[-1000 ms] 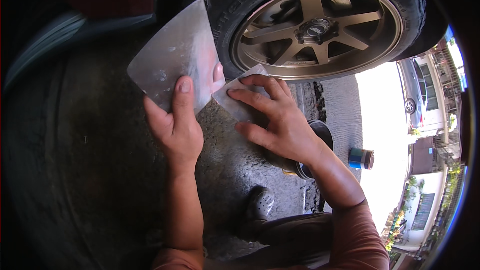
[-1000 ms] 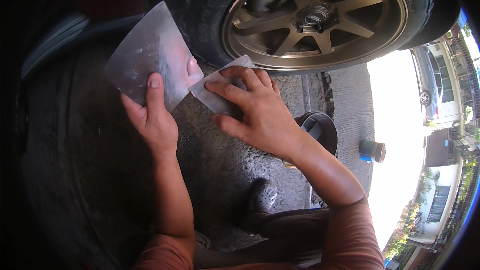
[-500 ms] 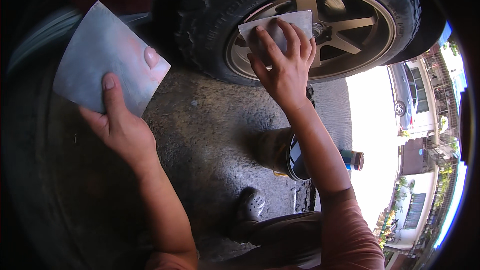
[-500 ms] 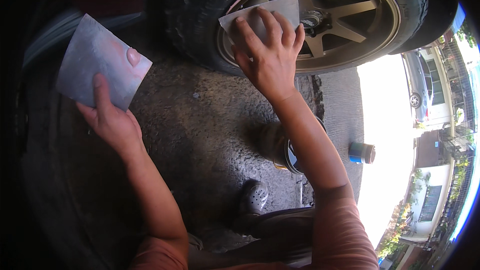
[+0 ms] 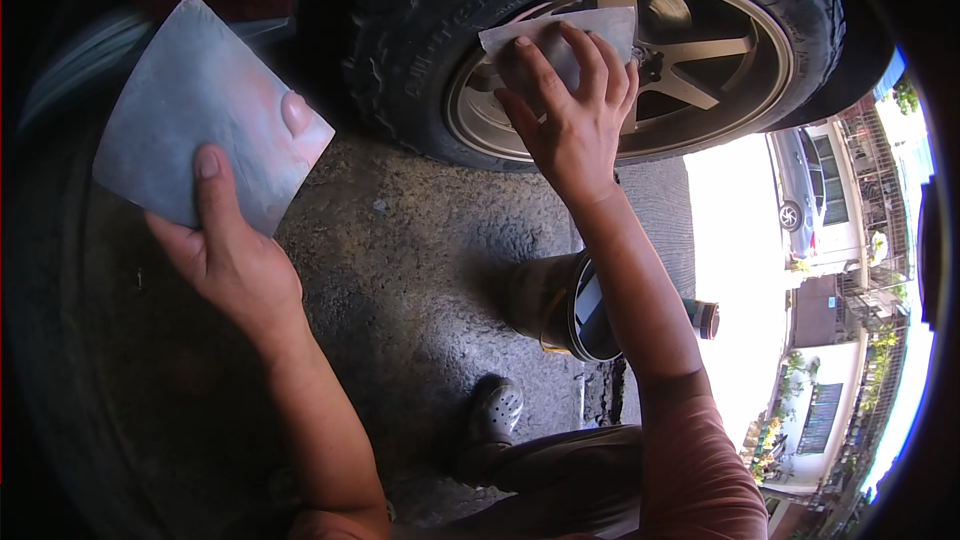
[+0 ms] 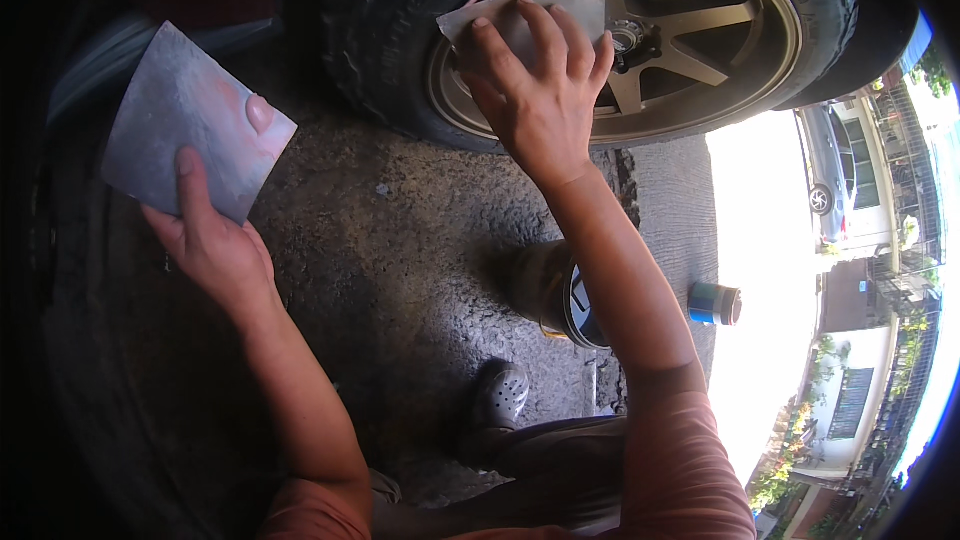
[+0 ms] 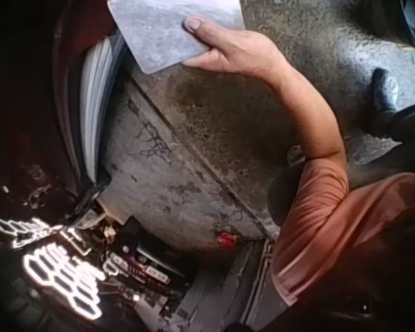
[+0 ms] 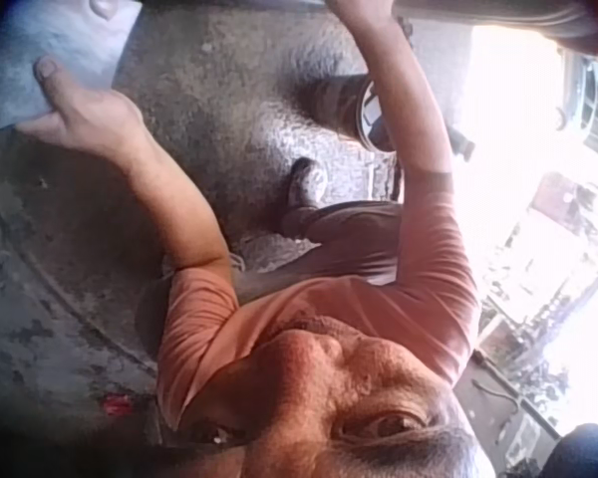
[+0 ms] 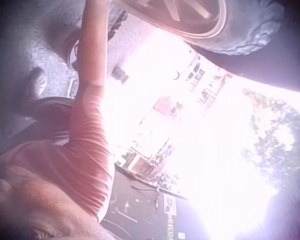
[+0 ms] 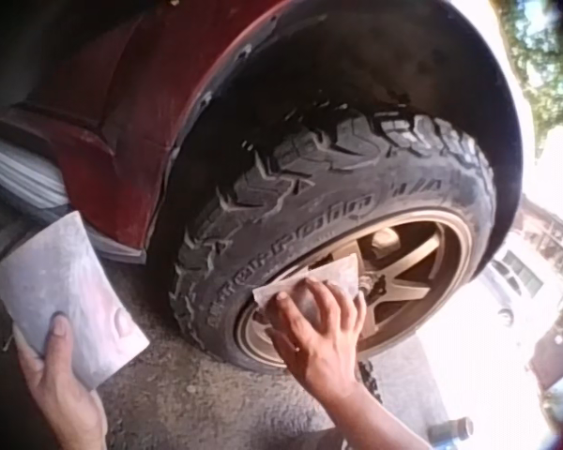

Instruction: Applying and smoothing body filler on a car rim.

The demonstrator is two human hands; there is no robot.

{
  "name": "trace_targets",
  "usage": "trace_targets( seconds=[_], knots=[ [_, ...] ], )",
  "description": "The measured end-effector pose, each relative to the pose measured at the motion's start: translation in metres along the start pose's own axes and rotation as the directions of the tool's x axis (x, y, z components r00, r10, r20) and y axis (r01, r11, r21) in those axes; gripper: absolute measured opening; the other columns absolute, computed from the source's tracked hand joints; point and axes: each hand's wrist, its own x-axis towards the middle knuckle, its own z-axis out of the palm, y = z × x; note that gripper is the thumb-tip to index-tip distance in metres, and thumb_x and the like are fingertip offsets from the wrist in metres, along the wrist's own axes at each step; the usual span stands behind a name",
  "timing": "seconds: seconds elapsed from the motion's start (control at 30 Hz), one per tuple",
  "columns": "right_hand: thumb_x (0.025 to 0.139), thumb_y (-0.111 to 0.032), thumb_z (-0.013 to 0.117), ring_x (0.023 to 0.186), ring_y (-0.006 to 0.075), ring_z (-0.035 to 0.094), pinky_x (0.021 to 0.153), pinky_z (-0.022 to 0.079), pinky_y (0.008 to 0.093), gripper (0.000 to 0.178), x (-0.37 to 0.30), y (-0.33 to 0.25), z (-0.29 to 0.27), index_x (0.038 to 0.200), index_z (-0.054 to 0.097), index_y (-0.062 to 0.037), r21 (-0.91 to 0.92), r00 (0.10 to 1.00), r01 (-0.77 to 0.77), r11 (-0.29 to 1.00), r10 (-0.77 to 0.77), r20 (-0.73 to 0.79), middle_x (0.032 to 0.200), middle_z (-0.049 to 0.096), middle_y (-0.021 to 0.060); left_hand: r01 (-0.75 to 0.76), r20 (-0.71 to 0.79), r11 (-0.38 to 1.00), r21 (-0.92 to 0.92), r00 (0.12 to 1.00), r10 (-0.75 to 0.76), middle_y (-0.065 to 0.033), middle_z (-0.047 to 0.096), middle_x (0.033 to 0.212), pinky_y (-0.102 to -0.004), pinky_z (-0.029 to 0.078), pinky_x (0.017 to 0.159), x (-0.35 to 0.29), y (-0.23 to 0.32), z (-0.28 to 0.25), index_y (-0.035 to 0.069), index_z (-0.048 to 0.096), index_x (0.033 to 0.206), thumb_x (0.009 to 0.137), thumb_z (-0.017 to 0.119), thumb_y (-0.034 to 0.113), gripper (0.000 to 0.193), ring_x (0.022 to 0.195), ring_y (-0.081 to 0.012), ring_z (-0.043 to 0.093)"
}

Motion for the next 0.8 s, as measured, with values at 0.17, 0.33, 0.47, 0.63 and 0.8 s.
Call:
trace_targets(
  seconds=[0.17, 0.33, 0.47, 0.63, 0.8],
  knots=[
    [0.072, -0.034, 0.083, 0.129, 0.0315, 0.041, 0.106, 0.025, 0.059, 0.063, -0.014, 0.007, -0.002, 0.129, 0.057, -0.0315, -0.027, 0.999, -0.046, 0.999, 0.047, 0.018, 0.138, 0.045, 0.0084, 0.006, 0.007, 1.0, 0.004, 1.0, -0.006, -0.0231, 0.049, 0.135, -0.0396, 0.041, 0.106, 0.001, 0.0, -0.002, -0.008, 0.041, 0.133, 0.093, 0.065, 0.017, 0.053, 0.123, -0.0306, 0.052],
    [0.072, -0.033, 0.082, 0.129, 0.0325, 0.04, 0.106, 0.025, 0.0596, 0.064, -0.002, 0.006, 0.001, 0.13, 0.057, -0.0312, 0.017, 0.999, -0.008, 1.0, 0.009, -0.044, 0.138, 0.044, 0.0081, 0.022, 0.022, 1.0, -0.001, 1.0, -0.022, -0.0226, 0.049, 0.135, -0.0396, 0.041, 0.106, -0.002, -0.001, 0.001, -0.007, 0.041, 0.134, 0.093, 0.064, 0.016, 0.052, 0.123, -0.0302, 0.052],
    [0.072, -0.035, 0.082, 0.129, 0.0318, 0.04, 0.106, 0.025, 0.0594, 0.062, -0.004, 0.004, 0.011, 0.129, 0.057, -0.0312, -0.032, 0.999, -0.015, 0.999, 0.014, -0.046, 0.137, 0.044, 0.0074, 0.01, 0.036, 1.0, -0.008, 0.999, -0.009, -0.0225, 0.049, 0.135, -0.0401, 0.042, 0.105, -0.005, -0.004, 0.002, -0.007, 0.041, 0.134, 0.093, 0.065, 0.015, 0.053, 0.123, -0.0305, 0.052],
    [0.07, -0.035, 0.083, 0.13, 0.0319, 0.039, 0.107, 0.025, 0.0583, 0.063, -0.019, 0.009, 0.008, 0.128, 0.057, -0.0307, -0.032, 0.999, -0.034, 0.999, 0.033, -0.023, 0.138, 0.044, 0.0073, -0.002, 0.036, 0.999, 0.032, 0.999, 0.001, -0.0226, 0.05, 0.134, -0.0406, 0.043, 0.105, -0.004, -0.002, 0.0, -0.008, 0.041, 0.134, 0.093, 0.065, 0.016, 0.054, 0.122, -0.0314, 0.053],
    [0.072, -0.037, 0.08, 0.128, 0.0304, 0.039, 0.107, 0.022, 0.0607, 0.059, -0.008, -0.002, 0.013, 0.126, 0.058, -0.032, -0.004, 0.998, -0.033, 0.999, 0.032, -0.055, 0.137, 0.045, 0.0056, 0.007, 0.041, 0.999, 0.042, 0.999, -0.009, -0.0229, 0.05, 0.134, -0.0407, 0.043, 0.104, -0.004, -0.001, 0.001, -0.008, 0.041, 0.134, 0.093, 0.065, 0.015, 0.053, 0.121, -0.0313, 0.053]
  ],
)
